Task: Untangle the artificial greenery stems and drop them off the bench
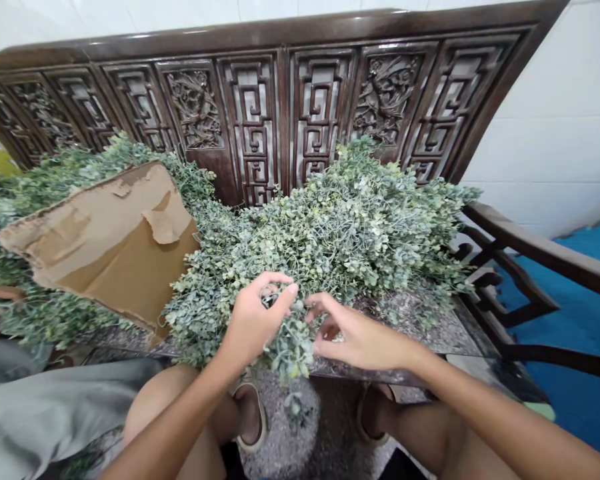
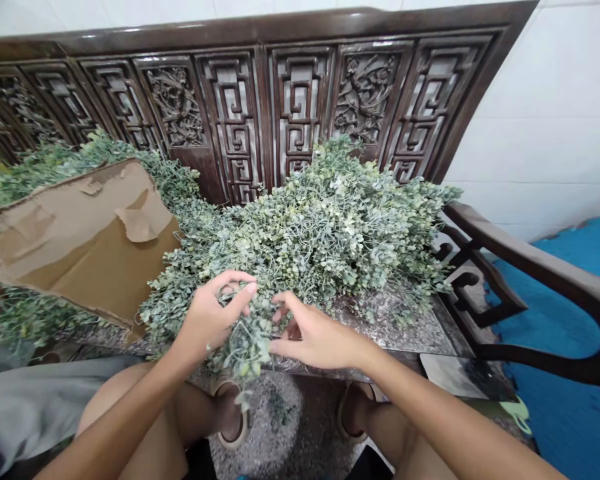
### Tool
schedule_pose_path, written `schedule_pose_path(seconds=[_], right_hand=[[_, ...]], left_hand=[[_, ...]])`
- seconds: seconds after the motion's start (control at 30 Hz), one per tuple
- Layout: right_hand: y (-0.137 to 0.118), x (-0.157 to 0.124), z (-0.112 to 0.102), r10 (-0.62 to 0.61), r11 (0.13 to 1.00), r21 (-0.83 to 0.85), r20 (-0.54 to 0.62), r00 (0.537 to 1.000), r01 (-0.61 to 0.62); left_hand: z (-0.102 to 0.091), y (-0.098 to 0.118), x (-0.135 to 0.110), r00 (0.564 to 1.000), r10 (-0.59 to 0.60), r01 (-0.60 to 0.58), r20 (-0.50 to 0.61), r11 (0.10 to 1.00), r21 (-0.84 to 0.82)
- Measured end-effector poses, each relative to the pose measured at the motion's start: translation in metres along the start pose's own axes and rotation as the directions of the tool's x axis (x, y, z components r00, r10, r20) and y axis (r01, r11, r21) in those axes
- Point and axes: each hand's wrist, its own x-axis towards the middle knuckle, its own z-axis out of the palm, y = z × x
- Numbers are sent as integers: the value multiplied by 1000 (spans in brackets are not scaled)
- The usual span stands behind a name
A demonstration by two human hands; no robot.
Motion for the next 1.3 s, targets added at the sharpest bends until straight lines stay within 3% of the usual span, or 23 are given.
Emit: schedule_pose_path(seconds=[0.1,0.27,0.4,0.47,0.6,0.7,0.9,1.0,1.13,1.3], right_hand=[[-6,3,5,-18,995,95,-153,988,33],[-2,7,3,-25,983,173,-246,969,69],[-2,6,1,-18,956,265,-372,928,125],[-5,5,6,-34,974,194,-394,919,119],[-6,6,11,-128,988,-135,-460,879,73],[-2,8,4,-135,987,-145,-535,834,67],[-2,3,-17,-96,995,-58,-349,932,81],[-4,-1,-24,-110,993,6,-363,925,121],[-5,-5,-31,-60,989,102,-363,930,104],[-7,-7,-30,-113,986,75,-360,926,149]], left_hand=[[5,-4,1,1000,3,-5,-31,997,-80],[2,-6,4,998,-64,60,-9,967,-246],[2,-5,4,999,-50,42,-21,954,-297],[5,-6,4,998,-40,24,-46,949,-313],[10,-10,3,996,14,-44,-92,943,-331],[12,-12,2,995,18,-52,-98,932,-359],[10,-9,4,993,3,-38,-116,952,-303],[6,-7,4,1000,-2,-3,-24,977,-214],[3,-1,1,970,-42,85,241,982,-169],[6,9,-3,917,6,-5,398,1000,-3]])
